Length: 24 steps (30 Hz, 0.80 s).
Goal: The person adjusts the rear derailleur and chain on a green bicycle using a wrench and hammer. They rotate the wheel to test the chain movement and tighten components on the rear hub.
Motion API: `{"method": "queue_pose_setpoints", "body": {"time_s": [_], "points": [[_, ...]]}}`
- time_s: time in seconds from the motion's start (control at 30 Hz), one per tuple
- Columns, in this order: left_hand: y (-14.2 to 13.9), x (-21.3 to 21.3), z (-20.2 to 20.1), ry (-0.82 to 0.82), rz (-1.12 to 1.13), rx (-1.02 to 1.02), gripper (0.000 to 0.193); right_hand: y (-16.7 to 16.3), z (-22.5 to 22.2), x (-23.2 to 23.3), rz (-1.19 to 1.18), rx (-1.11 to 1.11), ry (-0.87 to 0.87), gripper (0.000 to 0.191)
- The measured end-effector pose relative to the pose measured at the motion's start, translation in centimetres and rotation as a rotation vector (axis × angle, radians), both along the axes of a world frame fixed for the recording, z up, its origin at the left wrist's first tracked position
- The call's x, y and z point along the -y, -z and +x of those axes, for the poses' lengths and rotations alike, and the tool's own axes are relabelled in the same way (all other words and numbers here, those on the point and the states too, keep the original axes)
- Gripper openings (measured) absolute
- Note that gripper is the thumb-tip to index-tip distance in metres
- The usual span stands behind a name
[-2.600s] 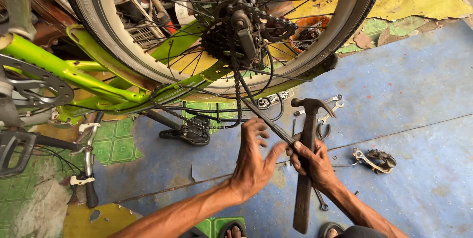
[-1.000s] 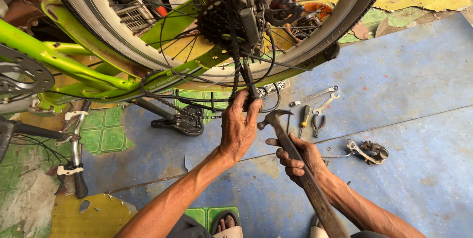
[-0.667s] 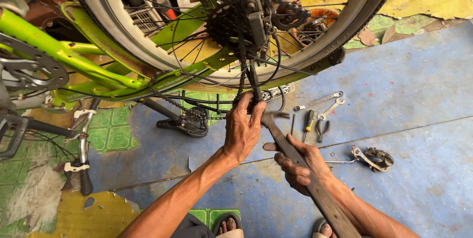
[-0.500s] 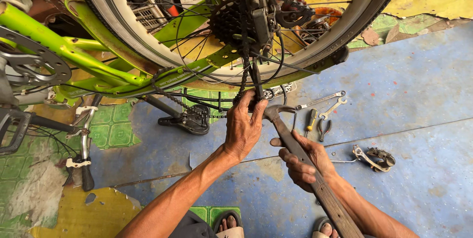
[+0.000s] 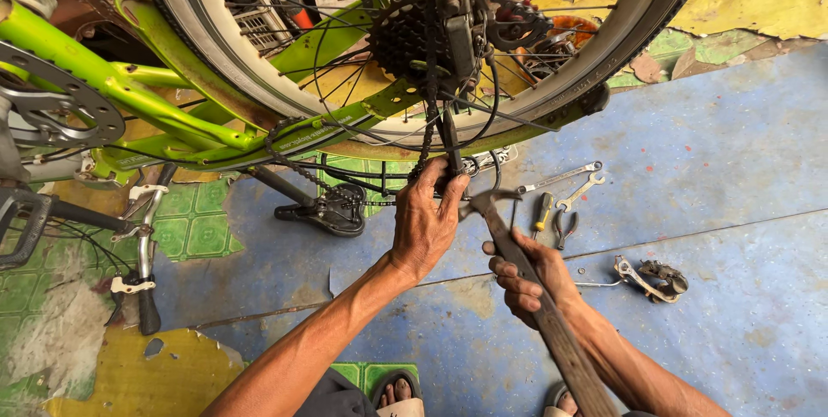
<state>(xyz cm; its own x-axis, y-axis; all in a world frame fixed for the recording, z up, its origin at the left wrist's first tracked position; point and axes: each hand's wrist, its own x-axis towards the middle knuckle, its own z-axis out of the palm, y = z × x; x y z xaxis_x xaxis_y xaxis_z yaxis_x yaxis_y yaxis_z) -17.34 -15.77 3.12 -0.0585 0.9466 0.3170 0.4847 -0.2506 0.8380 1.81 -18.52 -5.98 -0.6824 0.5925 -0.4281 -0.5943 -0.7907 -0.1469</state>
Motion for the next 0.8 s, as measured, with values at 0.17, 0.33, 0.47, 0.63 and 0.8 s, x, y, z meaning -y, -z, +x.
{"method": "queue_pose_setpoints", "body": {"time_s": [0.17, 0.33, 0.47, 0.63, 0.8], "points": [[0.0, -0.1, -0.1, 0.012, 0.041, -0.009, 0.024, -0.2, 0.0, 0.1, -0.021, -0.123, -0.045, 0.05], [0.1, -0.2, -0.1, 0.007, -0.019, 0.008, 0.024, -0.2, 0.1, 0.4, 0.137, -0.148, -0.055, 0.046], [0.0, -0.3, -0.1, 0.023, 0.017, -0.011, 0.025, 0.1, -0.5, 0.0, -0.064, -0.064, -0.027, 0.047], [0.0, -0.3, -0.1, 0.013, 0.016, -0.016, 0.025, -0.3, 0.3, 0.3, 0.015, -0.094, -0.034, 0.046], [0.0, -0.3, -0.2, 0.017, -0.014, -0.003, 0.024, -0.5, 0.4, 0.7, 0.068, -0.266, -0.068, 0.045]]}}
